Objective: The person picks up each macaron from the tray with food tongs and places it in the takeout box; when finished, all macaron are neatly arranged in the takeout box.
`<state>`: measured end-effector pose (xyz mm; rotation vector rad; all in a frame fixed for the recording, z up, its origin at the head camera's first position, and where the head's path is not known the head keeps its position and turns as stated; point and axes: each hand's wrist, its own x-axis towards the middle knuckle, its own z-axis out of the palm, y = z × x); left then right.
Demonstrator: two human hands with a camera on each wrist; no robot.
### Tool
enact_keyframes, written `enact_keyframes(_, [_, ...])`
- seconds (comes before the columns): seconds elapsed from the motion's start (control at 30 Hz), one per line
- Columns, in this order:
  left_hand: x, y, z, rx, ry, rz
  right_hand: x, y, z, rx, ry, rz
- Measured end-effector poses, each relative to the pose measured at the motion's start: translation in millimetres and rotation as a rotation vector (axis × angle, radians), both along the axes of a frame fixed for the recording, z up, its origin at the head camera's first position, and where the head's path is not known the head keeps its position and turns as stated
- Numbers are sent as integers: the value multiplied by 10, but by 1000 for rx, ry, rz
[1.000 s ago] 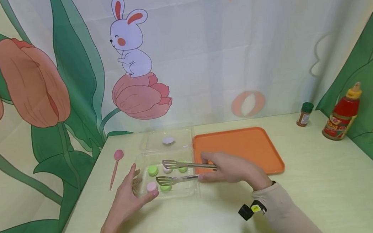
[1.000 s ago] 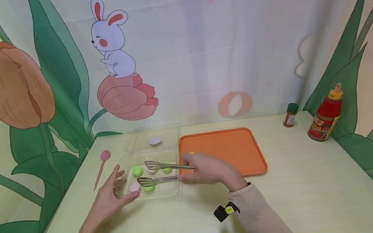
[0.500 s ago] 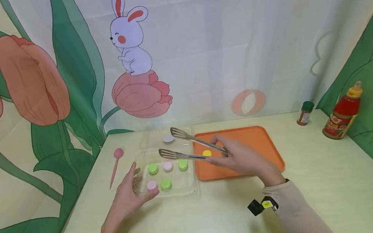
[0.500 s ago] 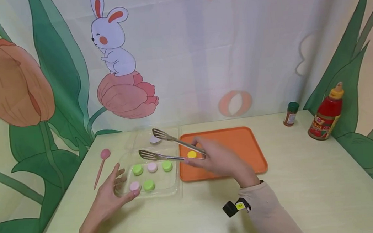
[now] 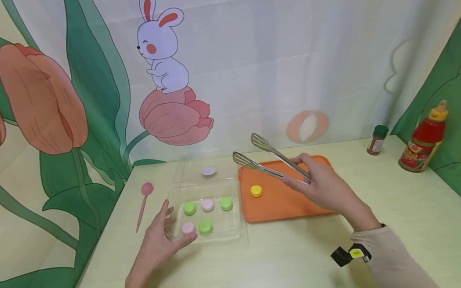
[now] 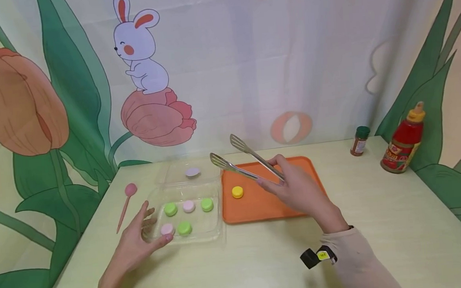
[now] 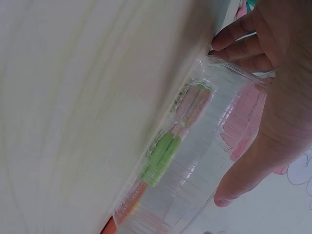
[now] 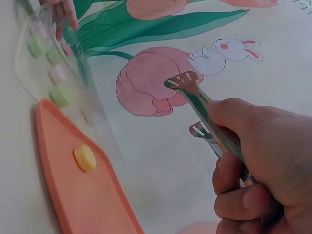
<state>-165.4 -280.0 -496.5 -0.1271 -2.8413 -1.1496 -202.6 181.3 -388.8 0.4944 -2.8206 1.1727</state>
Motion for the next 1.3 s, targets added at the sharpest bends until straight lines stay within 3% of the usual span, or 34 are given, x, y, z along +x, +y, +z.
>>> enact_keyframes(0.7, [1, 0, 23, 17, -13, 6, 41, 320, -526, 85, -19, 51])
enact_keyframes(0.97, [-2, -12, 10, 7, -7, 6, 40, 306, -614, 118, -66, 110])
enact_keyframes(1.3, [-2, -6, 3, 4, -13, 10, 14, 275, -660, 164, -118, 123])
